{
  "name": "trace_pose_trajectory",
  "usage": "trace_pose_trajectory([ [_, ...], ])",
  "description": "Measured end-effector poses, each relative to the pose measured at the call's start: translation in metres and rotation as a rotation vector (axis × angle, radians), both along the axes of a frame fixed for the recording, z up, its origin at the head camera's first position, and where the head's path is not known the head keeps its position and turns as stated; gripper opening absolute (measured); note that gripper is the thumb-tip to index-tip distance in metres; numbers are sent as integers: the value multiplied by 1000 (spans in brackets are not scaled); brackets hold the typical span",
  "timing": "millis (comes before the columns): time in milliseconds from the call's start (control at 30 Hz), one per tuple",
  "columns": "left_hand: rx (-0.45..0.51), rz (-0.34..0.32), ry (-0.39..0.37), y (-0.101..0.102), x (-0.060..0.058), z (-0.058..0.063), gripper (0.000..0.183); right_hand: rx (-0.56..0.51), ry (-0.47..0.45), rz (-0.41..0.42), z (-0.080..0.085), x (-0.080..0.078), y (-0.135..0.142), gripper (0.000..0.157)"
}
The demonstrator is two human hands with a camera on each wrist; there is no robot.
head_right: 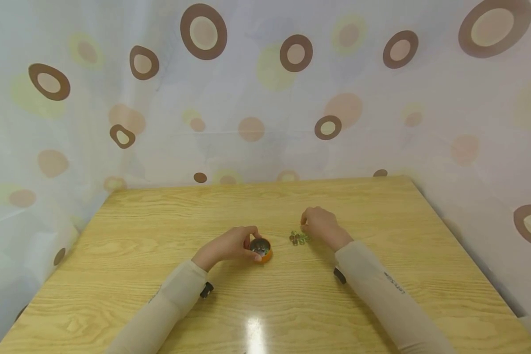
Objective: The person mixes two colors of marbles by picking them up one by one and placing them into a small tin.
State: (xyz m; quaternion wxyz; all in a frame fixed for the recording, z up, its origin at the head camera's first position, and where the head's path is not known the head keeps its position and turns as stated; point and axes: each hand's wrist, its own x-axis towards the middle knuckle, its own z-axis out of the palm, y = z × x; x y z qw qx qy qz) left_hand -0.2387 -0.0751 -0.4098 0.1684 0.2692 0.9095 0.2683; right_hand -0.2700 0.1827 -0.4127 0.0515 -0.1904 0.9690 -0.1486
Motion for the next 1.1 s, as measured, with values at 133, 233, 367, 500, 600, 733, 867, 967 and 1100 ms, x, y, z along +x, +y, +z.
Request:
trace_pose_trajectory([
  [133,2,1,-1,0,0,0,43,-12,15,6,-3,0,1,17],
  [233,6,-1,-2,-1,1,0,43,-17,23,16,-4,2,-1,17],
  [367,8,1,-5,-1,1,0,43,-19,36,32,-1,6,-6,19],
  [500,6,6,-7,-1,1,0,43,-25,61,57,2,10,-12,20],
  [600,5,7,-7,-1,1,0,43,-32,74,75,5,15,-19,20],
  [733,2,8,-14,0,0,-1,43,-48,73,105,9,22,-29,21],
  [867,-6,3,-10,0,-1,-1,43,-66,87,136,13,29,-39,19],
  [967,-10,-2,-6,0,-2,-1,43,-69,107,156,16,35,-47,18],
  [1100,-1,0,-18,0,-2,-1,42,-71,131,191,17,41,-55,16],
])
